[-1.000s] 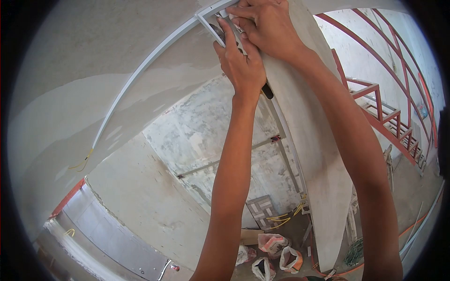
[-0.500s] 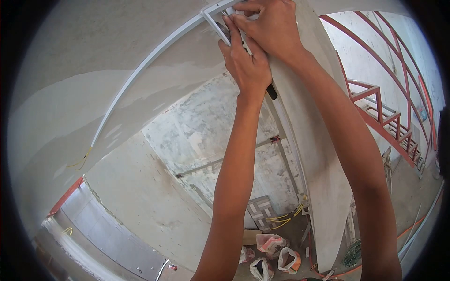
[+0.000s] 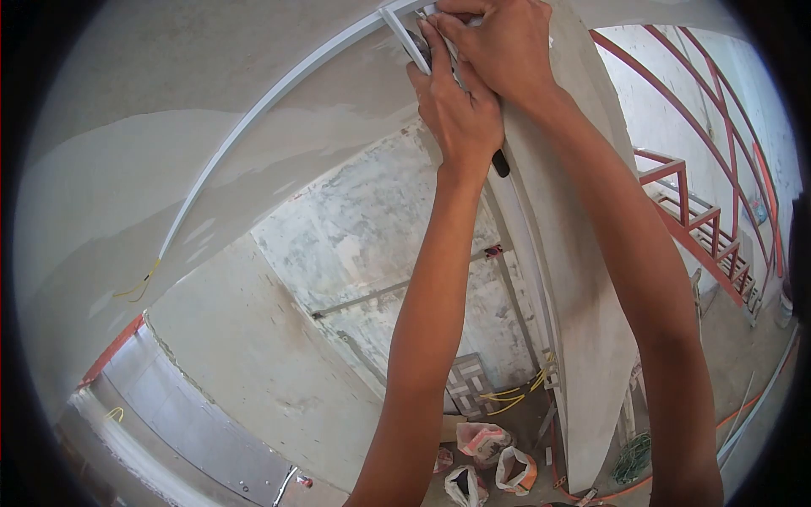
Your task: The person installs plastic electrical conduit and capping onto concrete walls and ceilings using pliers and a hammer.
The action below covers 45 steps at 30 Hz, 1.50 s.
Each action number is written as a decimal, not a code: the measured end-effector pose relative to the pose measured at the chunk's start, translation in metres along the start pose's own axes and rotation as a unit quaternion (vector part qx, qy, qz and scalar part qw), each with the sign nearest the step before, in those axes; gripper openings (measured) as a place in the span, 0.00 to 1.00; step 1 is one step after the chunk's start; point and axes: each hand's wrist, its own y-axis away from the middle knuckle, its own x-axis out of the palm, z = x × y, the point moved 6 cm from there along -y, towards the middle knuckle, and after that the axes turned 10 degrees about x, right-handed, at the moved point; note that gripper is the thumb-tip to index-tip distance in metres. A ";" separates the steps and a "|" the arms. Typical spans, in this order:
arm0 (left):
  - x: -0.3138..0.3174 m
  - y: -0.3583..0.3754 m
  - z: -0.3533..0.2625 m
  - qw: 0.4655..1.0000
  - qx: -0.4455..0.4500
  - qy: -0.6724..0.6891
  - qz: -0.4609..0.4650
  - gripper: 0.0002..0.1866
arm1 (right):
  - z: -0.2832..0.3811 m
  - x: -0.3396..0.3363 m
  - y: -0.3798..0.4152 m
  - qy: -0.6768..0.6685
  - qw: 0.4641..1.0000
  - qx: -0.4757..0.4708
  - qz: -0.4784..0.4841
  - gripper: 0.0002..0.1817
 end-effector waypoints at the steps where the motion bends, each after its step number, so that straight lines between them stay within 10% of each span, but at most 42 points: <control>1: 0.000 0.000 0.001 1.000 0.014 -0.003 -0.004 0.31 | 0.000 0.001 0.000 0.009 1.000 -0.007 0.005 0.07; 26: -0.065 0.054 -0.017 0.981 -0.193 -0.006 -0.007 0.30 | -0.012 0.001 -0.005 -0.005 1.000 0.004 0.029 0.09; 33: -0.184 0.235 -0.068 0.951 -0.302 0.030 0.059 0.30 | -0.008 0.004 0.000 0.016 0.998 -0.008 0.062 0.12; 38: -0.258 0.439 -0.117 0.771 -0.618 0.021 0.154 0.33 | 0.003 0.009 0.003 0.023 0.996 -0.034 0.075 0.14; 45: -0.320 0.661 -0.224 0.655 -0.725 -0.001 0.213 0.36 | 0.005 0.010 0.001 0.088 0.993 -0.006 0.071 0.18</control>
